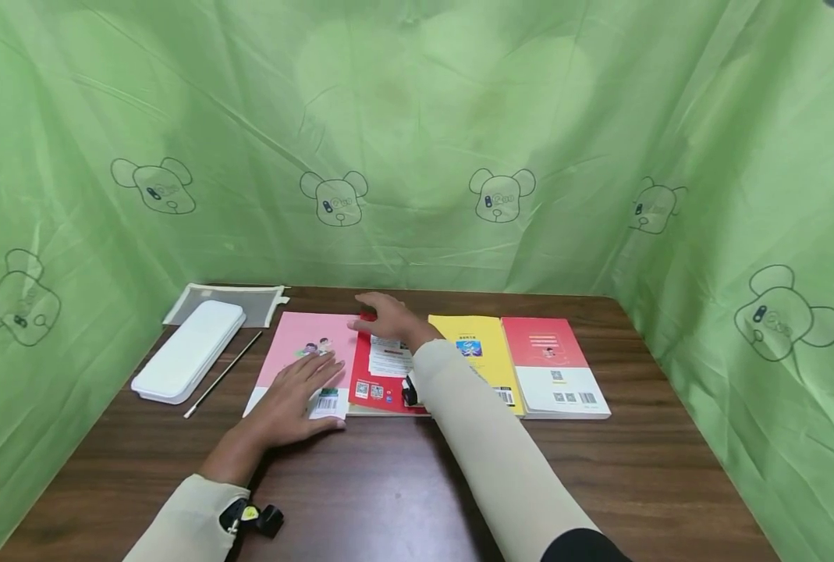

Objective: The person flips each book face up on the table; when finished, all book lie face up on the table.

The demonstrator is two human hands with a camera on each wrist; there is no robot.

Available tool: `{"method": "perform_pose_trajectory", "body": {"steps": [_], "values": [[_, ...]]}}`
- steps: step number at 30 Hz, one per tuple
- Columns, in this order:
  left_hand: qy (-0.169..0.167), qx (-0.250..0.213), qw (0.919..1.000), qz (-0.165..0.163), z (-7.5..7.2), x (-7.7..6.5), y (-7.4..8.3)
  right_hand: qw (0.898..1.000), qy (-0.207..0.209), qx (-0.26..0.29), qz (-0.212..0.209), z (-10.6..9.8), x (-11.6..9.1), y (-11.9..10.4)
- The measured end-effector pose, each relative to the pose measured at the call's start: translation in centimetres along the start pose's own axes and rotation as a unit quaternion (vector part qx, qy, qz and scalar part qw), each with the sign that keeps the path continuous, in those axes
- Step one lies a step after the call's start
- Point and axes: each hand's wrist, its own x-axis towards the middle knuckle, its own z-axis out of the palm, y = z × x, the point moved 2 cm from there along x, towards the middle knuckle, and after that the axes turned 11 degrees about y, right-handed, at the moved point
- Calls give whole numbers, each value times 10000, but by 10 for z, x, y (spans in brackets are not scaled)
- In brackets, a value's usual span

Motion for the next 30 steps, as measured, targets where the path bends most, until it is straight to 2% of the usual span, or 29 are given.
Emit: {"method": "perform_pose_trajectory", "body": {"steps": [7, 16, 24, 30], "values": [[-23, -62, 10000, -21, 2, 1, 2, 9983, -201, 350, 426, 5, 2, 7], [-71, -49, 9999, -145, 3, -1, 2, 9966, -145, 675, 450, 12, 4, 9], [-126, -205, 9995, -188, 6, -3, 3, 9984, -219, -374, 369, 19, 3, 16], [-135, -231, 9992, -312, 5, -1, 1, 9988, -155, -347, 305, 19, 5, 13]]}}
